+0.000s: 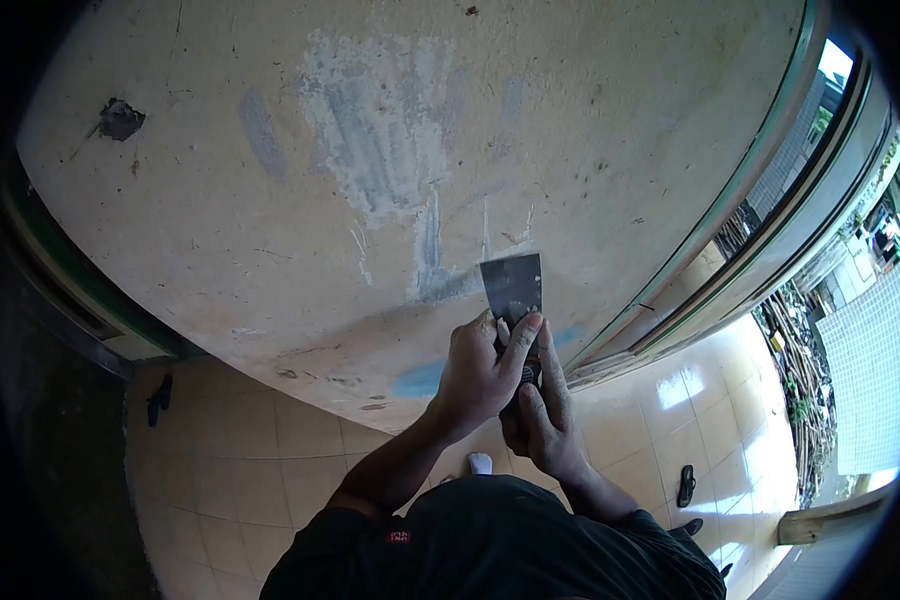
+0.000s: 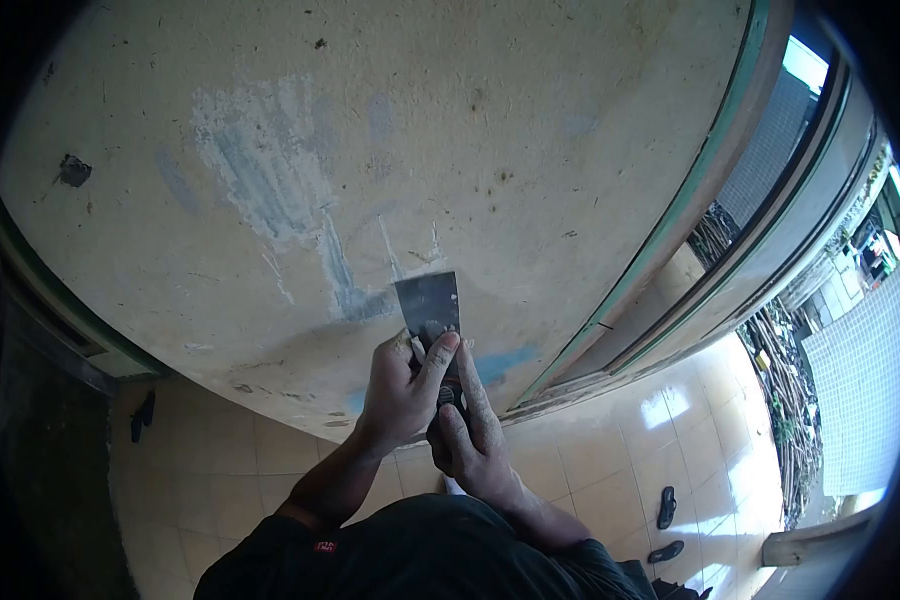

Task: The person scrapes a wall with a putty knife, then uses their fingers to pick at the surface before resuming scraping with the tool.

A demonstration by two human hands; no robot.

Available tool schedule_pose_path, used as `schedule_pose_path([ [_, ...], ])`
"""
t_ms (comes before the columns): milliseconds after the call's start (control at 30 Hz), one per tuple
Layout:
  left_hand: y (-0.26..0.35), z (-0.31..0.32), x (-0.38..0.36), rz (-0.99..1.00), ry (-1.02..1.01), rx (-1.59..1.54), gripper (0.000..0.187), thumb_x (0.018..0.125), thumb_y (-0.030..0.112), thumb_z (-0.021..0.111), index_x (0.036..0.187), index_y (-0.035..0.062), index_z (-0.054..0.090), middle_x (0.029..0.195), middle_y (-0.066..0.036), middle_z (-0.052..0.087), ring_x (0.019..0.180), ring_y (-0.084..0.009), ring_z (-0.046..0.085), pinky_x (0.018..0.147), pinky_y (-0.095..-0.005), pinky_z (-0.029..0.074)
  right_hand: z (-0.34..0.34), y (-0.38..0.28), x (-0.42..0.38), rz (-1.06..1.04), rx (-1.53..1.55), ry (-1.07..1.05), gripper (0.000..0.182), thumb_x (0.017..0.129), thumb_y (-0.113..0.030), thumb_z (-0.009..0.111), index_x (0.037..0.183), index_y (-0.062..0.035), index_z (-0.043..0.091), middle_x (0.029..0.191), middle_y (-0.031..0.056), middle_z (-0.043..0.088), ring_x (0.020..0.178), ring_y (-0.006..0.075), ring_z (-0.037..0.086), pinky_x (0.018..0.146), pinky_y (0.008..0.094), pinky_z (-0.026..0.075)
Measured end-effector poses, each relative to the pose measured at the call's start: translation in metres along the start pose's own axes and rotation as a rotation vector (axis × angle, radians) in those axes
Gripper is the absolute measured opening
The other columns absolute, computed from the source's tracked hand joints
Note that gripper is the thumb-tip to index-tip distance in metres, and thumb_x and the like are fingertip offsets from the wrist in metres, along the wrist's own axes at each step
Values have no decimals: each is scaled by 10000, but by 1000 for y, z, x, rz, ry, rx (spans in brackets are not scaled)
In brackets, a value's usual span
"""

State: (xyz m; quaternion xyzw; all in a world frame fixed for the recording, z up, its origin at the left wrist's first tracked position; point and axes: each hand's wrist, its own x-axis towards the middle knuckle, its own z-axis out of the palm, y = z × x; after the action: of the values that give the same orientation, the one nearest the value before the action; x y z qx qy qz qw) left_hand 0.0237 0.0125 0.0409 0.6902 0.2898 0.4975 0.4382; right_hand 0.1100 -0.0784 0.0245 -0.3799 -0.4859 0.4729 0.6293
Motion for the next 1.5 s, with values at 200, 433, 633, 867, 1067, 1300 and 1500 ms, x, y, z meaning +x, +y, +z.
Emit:
schedule_pose_path([
  [200,-9,-3,-11,-125,-43,12,245,913,184,560,766,-12,561,587,-3,531,546,-30,443,465,-232,358,2,16,-8,72,35,74,570,956,-87,347,1441,-18,57,1178,120,500,575,33,385,508,166,359],
  [433,4,-4,4,-36,-15,-46,238,895,198,579,776,-7,559,597,-109,593,500,-153,584,457,-282,422,-1,8,2,7,-116,43,575,946,-77,352,1434,15,63,1377,188,346,790,98,502,692,213,439],
  [633,0,-4,-3,-87,6,53,230,900,187,570,783,-10,560,590,-104,596,489,-147,583,451,-279,421,6,3,-3,286,143,96,567,933,-53,339,1416,66,67,1437,238,232,1310,267,291,1062,338,226],
  [867,10,-5,5,-34,-5,-31,225,901,183,568,791,-13,554,589,-104,598,492,-154,595,455,-282,432,1,6,4,7,-30,43,574,927,-37,340,1416,65,57,1431,234,247,1284,258,333,1055,347,246],
  [1067,12,-5,6,-95,-34,2,222,902,177,570,795,-18,566,626,-86,602,549,-107,577,487,-256,435,1,0,4,136,47,70,583,937,-65,361,1427,36,62,1412,215,287,1212,225,377,1003,322,291],
  [1300,1,-4,4,-66,-7,-56,230,909,164,563,774,-22,574,642,-54,603,609,-61,563,526,-232,446,-6,4,5,6,-147,17,585,946,-93,379,1439,2,78,1352,173,374,727,88,485,627,195,426],
  [1500,12,-6,10,-39,-28,-40,222,910,148,556,766,-21,562,637,-48,593,603,-61,551,518,-230,433,6,9,14,-183,-19,103,579,947,-99,368,1442,-9,80,1185,118,490,598,40,390,553,173,379],
])
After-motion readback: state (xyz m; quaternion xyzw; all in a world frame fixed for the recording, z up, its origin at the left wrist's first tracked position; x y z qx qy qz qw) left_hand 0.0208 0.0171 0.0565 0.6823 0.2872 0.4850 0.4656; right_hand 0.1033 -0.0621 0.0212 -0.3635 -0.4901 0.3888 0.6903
